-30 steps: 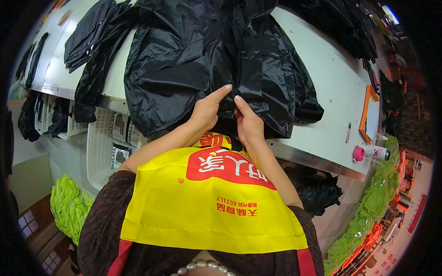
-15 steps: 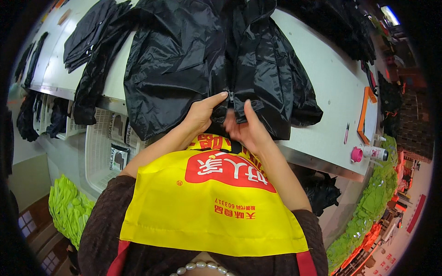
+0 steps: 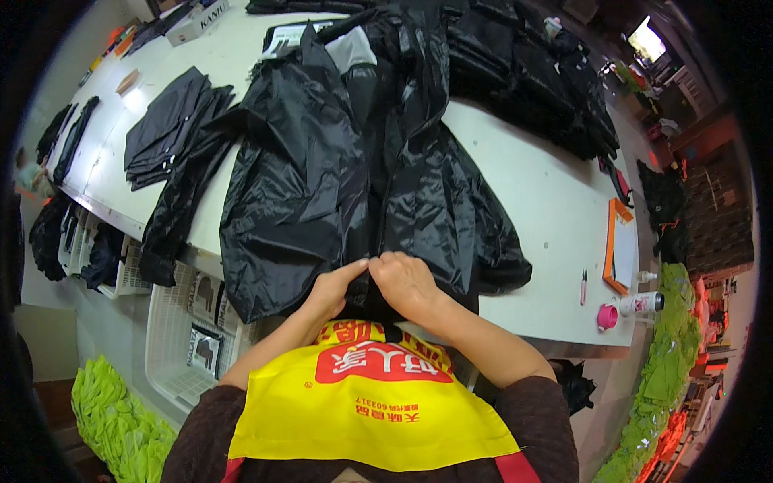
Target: The person folds a black jacket on a white table. They smooth the fabric, fold the sleeves inward, fold the body in half, and then fold it again into a compact rectangle. The folded jacket is placed on a stack of similar items.
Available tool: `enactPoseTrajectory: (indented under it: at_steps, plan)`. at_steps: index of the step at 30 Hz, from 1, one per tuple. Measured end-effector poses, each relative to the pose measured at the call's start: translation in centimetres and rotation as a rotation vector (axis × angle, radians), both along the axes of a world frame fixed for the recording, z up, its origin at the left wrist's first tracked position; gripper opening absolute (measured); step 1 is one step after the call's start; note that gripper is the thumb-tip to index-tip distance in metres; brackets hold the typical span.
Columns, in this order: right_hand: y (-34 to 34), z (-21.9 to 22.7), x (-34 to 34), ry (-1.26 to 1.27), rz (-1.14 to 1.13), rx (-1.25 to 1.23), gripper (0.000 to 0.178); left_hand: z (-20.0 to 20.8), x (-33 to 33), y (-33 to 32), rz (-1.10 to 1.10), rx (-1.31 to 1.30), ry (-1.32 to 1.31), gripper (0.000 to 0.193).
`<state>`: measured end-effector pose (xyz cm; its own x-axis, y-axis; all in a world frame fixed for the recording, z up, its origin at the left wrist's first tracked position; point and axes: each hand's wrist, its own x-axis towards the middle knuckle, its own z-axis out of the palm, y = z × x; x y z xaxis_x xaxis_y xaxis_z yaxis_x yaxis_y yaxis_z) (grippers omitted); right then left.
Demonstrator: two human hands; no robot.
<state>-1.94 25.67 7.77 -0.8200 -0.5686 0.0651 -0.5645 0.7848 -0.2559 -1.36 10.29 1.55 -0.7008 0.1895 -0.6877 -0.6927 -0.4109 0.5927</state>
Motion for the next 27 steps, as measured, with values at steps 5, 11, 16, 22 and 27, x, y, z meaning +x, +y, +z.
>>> enactPoseTrajectory:
  at_steps: [5, 11, 16, 22, 27]
  plan:
    - [0.1, 0.0, -1.8, 0.046, 0.175, -0.082, 0.006, -0.4, 0.5, -0.9, -0.063, -0.011, 0.052, 0.024]
    - [4.2, -3.3, -17.2, 0.507, -0.097, -0.186, 0.006, 3.8, 3.8, -3.9, -0.438, -0.356, -0.142, 0.038]
    - [14.9, -6.6, -14.3, 0.054, -0.763, 0.180, 0.073, 3.3, 5.6, -6.8, -0.268, -0.619, -0.145, 0.050]
    - [13.6, -11.8, -3.5, -0.216, -0.536, -0.111, 0.021, -5.8, 1.4, -16.1, -0.566, -1.271, -0.092, 0.070]
    - [3.0, -9.7, 7.0, -0.657, 0.299, 0.234, 0.018, -10.7, -7.5, -28.0, -0.537, -1.626, 0.341, 0.062]
